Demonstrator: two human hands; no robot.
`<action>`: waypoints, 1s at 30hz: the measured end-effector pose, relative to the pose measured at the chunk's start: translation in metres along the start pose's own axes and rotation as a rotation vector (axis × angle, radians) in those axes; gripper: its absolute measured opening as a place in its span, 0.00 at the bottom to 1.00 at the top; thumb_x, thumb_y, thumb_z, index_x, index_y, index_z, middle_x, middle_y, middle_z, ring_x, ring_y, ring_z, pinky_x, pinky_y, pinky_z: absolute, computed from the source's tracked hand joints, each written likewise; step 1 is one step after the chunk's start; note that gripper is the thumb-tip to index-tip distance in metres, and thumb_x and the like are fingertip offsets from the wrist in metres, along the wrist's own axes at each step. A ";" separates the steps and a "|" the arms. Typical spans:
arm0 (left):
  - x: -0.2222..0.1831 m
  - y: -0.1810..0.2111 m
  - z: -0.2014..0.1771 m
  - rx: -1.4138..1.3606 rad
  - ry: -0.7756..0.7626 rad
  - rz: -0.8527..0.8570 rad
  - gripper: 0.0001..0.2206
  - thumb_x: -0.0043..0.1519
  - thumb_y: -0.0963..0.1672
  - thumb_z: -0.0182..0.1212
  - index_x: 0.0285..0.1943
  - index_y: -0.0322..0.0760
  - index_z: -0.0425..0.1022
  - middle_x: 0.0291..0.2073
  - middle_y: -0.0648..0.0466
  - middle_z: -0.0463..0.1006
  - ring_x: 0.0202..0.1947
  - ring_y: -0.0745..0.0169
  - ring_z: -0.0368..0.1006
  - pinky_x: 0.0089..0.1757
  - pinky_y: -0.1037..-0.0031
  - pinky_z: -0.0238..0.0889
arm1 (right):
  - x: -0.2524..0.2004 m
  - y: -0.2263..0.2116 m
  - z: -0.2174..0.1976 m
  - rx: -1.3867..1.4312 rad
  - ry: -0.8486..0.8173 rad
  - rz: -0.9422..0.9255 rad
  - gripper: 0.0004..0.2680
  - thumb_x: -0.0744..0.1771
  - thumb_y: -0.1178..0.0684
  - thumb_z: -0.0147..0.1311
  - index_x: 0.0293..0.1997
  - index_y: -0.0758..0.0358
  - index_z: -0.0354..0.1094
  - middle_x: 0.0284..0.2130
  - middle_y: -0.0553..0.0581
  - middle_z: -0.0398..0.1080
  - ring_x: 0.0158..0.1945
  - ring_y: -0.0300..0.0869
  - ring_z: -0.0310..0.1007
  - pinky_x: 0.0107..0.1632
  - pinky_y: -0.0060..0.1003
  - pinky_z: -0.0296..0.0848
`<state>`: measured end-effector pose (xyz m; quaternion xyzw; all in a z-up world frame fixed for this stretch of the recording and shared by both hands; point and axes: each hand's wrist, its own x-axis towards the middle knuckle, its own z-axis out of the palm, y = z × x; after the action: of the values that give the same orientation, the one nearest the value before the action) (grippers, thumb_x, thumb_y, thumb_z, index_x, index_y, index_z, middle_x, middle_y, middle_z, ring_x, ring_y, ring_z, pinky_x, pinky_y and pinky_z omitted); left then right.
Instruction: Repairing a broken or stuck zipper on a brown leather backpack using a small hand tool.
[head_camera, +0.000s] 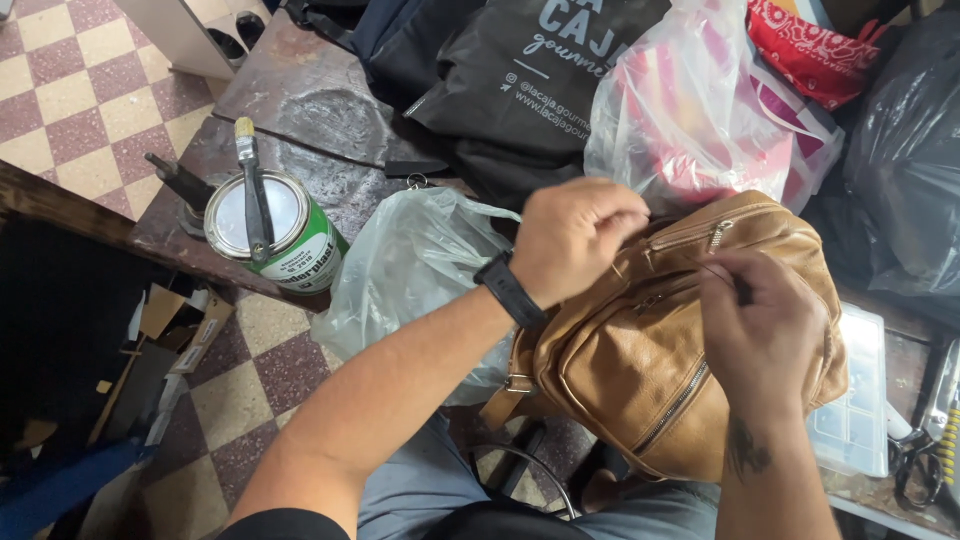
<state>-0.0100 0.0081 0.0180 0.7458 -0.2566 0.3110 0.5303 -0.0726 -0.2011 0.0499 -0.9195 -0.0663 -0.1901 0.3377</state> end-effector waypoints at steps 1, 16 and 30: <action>0.001 -0.008 -0.003 0.098 0.009 0.009 0.10 0.64 0.36 0.56 0.35 0.44 0.77 0.28 0.59 0.81 0.28 0.67 0.75 0.32 0.75 0.71 | -0.006 0.005 -0.001 -0.054 0.049 -0.056 0.06 0.70 0.59 0.55 0.44 0.63 0.80 0.40 0.55 0.79 0.46 0.45 0.78 0.53 0.40 0.73; -0.010 0.028 0.017 0.143 -0.068 0.146 0.07 0.67 0.35 0.62 0.47 0.41 0.77 0.42 0.56 0.77 0.37 0.52 0.73 0.44 0.63 0.71 | -0.014 -0.018 -0.009 0.031 0.014 0.077 0.10 0.70 0.59 0.64 0.58 0.65 0.79 0.39 0.52 0.77 0.39 0.36 0.72 0.49 0.31 0.72; -0.041 0.027 0.013 -0.203 -0.017 -0.324 0.04 0.66 0.38 0.67 0.46 0.41 0.81 0.41 0.58 0.85 0.42 0.66 0.82 0.48 0.77 0.77 | -0.037 -0.010 0.023 0.683 0.228 0.171 0.13 0.72 0.67 0.46 0.66 0.67 0.65 0.34 0.51 0.65 0.34 0.34 0.64 0.40 0.25 0.69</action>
<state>-0.0547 -0.0103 0.0013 0.7225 -0.1676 0.1878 0.6439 -0.1020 -0.1784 0.0255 -0.7290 -0.0109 -0.2295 0.6448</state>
